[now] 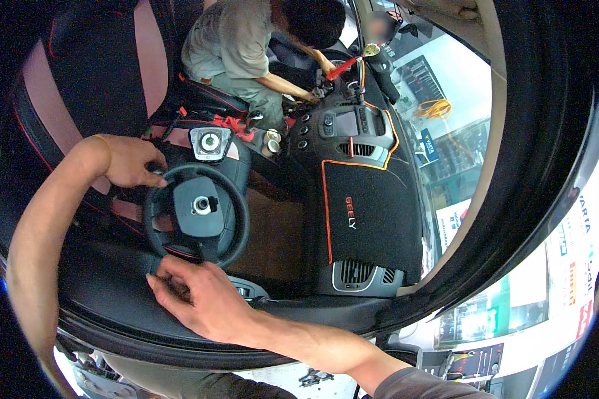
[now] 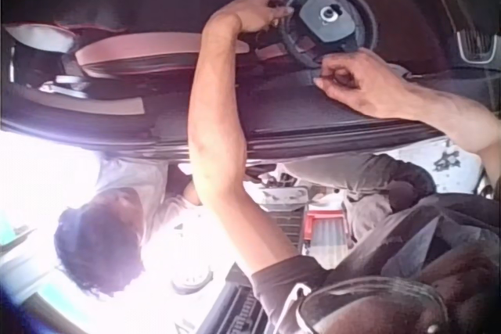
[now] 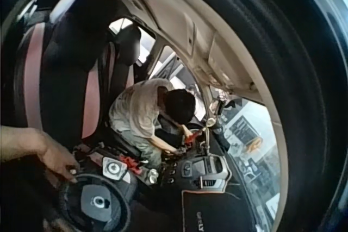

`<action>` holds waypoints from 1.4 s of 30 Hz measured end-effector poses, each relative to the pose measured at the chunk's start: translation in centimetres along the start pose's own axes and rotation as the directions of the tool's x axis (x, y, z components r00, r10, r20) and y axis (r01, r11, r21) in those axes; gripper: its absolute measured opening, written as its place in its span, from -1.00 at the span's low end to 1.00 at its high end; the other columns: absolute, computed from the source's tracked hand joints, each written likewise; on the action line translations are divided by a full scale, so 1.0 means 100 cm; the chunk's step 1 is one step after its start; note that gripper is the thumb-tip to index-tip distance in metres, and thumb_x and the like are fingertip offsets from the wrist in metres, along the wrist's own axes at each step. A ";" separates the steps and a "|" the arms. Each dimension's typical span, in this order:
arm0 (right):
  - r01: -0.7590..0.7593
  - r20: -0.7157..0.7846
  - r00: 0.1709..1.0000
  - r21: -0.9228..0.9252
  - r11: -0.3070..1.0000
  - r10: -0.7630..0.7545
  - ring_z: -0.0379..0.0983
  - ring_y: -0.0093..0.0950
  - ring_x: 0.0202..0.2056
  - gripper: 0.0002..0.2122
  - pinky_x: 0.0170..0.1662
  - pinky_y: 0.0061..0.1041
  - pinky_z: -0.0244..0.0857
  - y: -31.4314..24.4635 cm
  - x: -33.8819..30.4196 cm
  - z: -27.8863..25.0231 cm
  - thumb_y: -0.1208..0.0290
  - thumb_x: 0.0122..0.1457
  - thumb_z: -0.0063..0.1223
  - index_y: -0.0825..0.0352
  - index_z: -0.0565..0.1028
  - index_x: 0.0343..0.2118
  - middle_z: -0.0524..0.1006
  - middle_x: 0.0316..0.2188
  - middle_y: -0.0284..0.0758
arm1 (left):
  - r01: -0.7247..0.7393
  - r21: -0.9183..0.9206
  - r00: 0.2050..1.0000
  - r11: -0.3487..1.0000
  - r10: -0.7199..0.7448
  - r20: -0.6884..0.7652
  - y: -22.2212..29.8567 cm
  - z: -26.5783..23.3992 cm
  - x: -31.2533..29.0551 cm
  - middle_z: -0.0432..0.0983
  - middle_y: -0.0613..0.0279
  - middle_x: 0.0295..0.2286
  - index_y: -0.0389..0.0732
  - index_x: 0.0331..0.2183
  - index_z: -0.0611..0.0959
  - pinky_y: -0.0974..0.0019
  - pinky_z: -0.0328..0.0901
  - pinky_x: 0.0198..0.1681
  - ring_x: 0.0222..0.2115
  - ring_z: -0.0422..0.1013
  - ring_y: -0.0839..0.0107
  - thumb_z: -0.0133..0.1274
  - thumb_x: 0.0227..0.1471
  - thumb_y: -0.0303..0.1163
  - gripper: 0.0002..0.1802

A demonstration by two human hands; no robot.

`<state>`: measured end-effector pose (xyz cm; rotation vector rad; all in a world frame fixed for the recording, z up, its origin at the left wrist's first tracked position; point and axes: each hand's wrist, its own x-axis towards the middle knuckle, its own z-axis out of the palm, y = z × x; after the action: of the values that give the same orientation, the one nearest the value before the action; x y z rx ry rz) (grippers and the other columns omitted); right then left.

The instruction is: The person removes a car steering wheel by first detaching the airbag module, then unscrewing the central nut, and finally pulling the wheel off the steering column. The removed components are placed on a nearby tool cart.

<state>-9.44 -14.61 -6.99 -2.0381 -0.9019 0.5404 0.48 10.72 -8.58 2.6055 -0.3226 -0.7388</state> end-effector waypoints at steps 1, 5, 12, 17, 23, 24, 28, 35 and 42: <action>0.001 0.000 1.000 0.002 1.000 -0.001 0.19 -0.29 -0.73 -0.78 -0.56 -0.27 0.07 -0.001 0.000 0.000 0.32 0.31 0.09 0.37 0.42 -0.38 0.33 -0.76 -0.23 | -0.011 0.000 1.000 1.000 0.011 -0.010 -0.001 0.001 -0.001 0.59 -0.13 -0.08 -0.23 0.08 0.58 0.08 0.34 0.08 -0.03 0.50 -0.01 0.05 0.19 0.06 -0.37; 0.008 -0.002 1.000 0.020 1.000 -0.008 0.19 -0.29 -0.73 -0.78 -0.56 -0.27 0.06 0.002 0.000 0.001 0.32 0.31 0.09 0.37 0.42 -0.37 0.33 -0.76 -0.23 | 0.013 0.000 1.000 1.000 -0.013 -0.011 0.001 0.000 -0.001 0.58 -0.10 -0.05 -0.21 0.09 0.58 0.08 0.33 0.11 0.00 0.49 0.00 0.05 0.19 0.06 -0.38; 0.003 0.019 1.000 0.024 1.000 -0.003 0.18 -0.32 -0.73 -0.78 -0.56 -0.28 0.05 0.003 0.000 0.000 0.32 0.31 0.10 0.37 0.42 -0.37 0.32 -0.76 -0.23 | 0.035 -0.006 0.999 0.999 -0.035 0.016 0.003 -0.001 -0.001 0.56 -0.06 0.01 -0.19 0.10 0.57 0.09 0.33 0.15 0.05 0.47 0.01 0.04 0.20 0.06 -0.38; 0.024 0.008 1.000 0.013 1.000 -0.024 0.17 -0.34 -0.74 -0.77 -0.57 -0.30 0.05 0.003 0.001 0.001 0.33 0.32 0.09 0.38 0.41 -0.39 0.32 -0.76 -0.23 | 0.022 -0.022 1.000 1.000 -0.021 0.018 0.002 -0.001 0.001 0.56 -0.09 -0.01 -0.21 0.11 0.57 0.08 0.33 0.14 0.04 0.47 0.00 0.05 0.20 0.07 -0.37; -0.038 0.054 0.998 0.038 0.999 0.036 0.28 -0.24 -0.65 -0.78 -0.50 -0.24 0.14 0.000 0.002 -0.002 0.32 0.31 0.09 0.37 0.42 -0.38 0.39 -0.69 -0.16 | 0.030 -0.013 0.999 0.999 -0.030 0.016 0.002 0.000 0.002 0.55 -0.12 0.00 -0.22 0.11 0.57 0.07 0.29 0.16 0.06 0.45 0.00 0.05 0.20 0.07 -0.36; -0.087 0.096 0.992 0.029 0.996 0.084 0.39 -0.12 -0.56 -0.79 -0.44 -0.17 0.23 -0.004 0.003 -0.006 0.32 0.31 0.08 0.37 0.42 -0.37 0.45 -0.62 -0.10 | 0.027 -0.011 1.000 1.000 -0.027 0.011 0.002 0.000 0.002 0.54 -0.12 0.00 -0.22 0.11 0.56 0.07 0.29 0.16 0.06 0.44 0.00 0.05 0.20 0.07 -0.35; -0.131 0.133 0.982 -0.018 0.991 0.132 0.49 -0.04 -0.49 -0.78 -0.37 -0.12 0.32 -0.007 0.004 -0.008 0.30 0.30 0.07 0.37 0.43 -0.35 0.51 -0.56 -0.04 | 0.023 0.004 1.000 1.000 -0.023 0.008 -0.001 0.002 0.002 0.53 -0.13 0.02 -0.21 0.11 0.56 0.06 0.28 0.18 0.08 0.43 -0.01 0.05 0.20 0.07 -0.36; 0.022 -0.031 0.999 0.020 1.000 -0.021 0.20 -0.35 -0.75 -0.78 -0.59 -0.30 0.06 0.004 0.001 0.002 0.33 0.31 0.11 0.37 0.41 -0.39 0.33 -0.76 -0.23 | 0.000 -0.004 1.000 1.000 0.000 0.005 0.000 0.001 0.002 0.58 -0.14 -0.06 -0.23 0.10 0.57 0.06 0.32 0.12 0.01 0.49 0.00 0.06 0.19 0.06 -0.36; 0.034 -0.009 0.999 0.019 0.999 -0.033 0.22 -0.36 -0.75 -0.78 -0.59 -0.30 0.08 0.004 0.002 0.000 0.33 0.30 0.11 0.37 0.42 -0.40 0.34 -0.77 -0.23 | 0.004 -0.026 1.000 1.000 -0.003 0.025 -0.003 0.003 0.006 0.60 -0.11 -0.09 -0.25 0.06 0.59 0.06 0.36 0.06 -0.04 0.51 -0.01 0.06 0.19 0.04 -0.39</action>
<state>-9.10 -14.63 -7.35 -2.0035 -0.9210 0.5199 0.88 10.74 -9.20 2.5744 -0.3136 -0.7725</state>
